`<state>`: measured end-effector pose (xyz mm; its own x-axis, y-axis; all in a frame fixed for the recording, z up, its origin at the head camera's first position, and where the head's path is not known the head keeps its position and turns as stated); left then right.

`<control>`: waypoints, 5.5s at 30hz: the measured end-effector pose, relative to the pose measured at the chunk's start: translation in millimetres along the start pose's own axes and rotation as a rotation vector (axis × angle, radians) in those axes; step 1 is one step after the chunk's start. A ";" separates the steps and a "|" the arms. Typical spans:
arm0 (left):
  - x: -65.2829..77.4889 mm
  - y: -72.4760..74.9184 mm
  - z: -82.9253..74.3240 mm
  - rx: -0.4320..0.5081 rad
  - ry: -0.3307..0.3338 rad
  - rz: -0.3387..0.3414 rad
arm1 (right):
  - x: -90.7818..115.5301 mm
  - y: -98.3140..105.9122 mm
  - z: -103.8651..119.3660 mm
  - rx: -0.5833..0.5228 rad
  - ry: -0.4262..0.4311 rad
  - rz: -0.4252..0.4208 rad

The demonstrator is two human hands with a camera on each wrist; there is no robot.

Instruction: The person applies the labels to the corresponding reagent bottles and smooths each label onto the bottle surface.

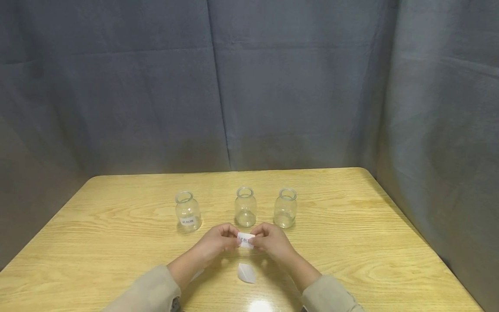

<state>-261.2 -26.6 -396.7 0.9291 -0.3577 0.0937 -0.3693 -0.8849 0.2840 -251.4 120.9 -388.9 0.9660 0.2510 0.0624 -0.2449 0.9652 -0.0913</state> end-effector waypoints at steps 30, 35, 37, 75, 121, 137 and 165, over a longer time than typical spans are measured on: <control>-29.9 7.1 5.9 -0.074 0.029 -0.195 | -31.4 8.6 -5.5 0.116 0.074 -0.283; -33.6 8.2 7.0 -0.096 0.035 -0.232 | -35.3 8.2 -5.0 0.144 0.080 -0.299; -34.6 8.8 6.7 -0.106 0.030 -0.247 | -36.8 7.9 -5.0 0.151 0.084 -0.306; -44.5 11.6 4.9 -0.206 0.040 -0.362 | -48.0 11.1 -6.3 0.167 0.145 -0.395; -51.0 29.6 -2.8 -0.314 0.007 -0.316 | -60.8 13.5 5.9 0.318 0.089 -0.234; -56.1 23.5 2.2 -0.327 0.008 -0.333 | -57.8 16.1 3.8 0.322 0.087 -0.193; -29.0 23.1 2.7 -0.173 0.109 -0.263 | -29.1 19.6 13.9 0.341 0.063 -0.142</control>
<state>-296.7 -37.4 -395.4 0.9922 -0.0811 0.0943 -0.1161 -0.8758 0.4685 -285.4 133.5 -378.7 0.9929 0.1180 -0.0121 -0.1112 0.9615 0.2512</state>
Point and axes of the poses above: each hand's wrist, its own x-axis away from the middle knuckle, its own y-axis out of the back of the hand, z = x × y, the point moved 4 cm from there along -x, towards the middle knuckle, and after that the axes turned 13 degrees about -x, right-handed, at the moved point
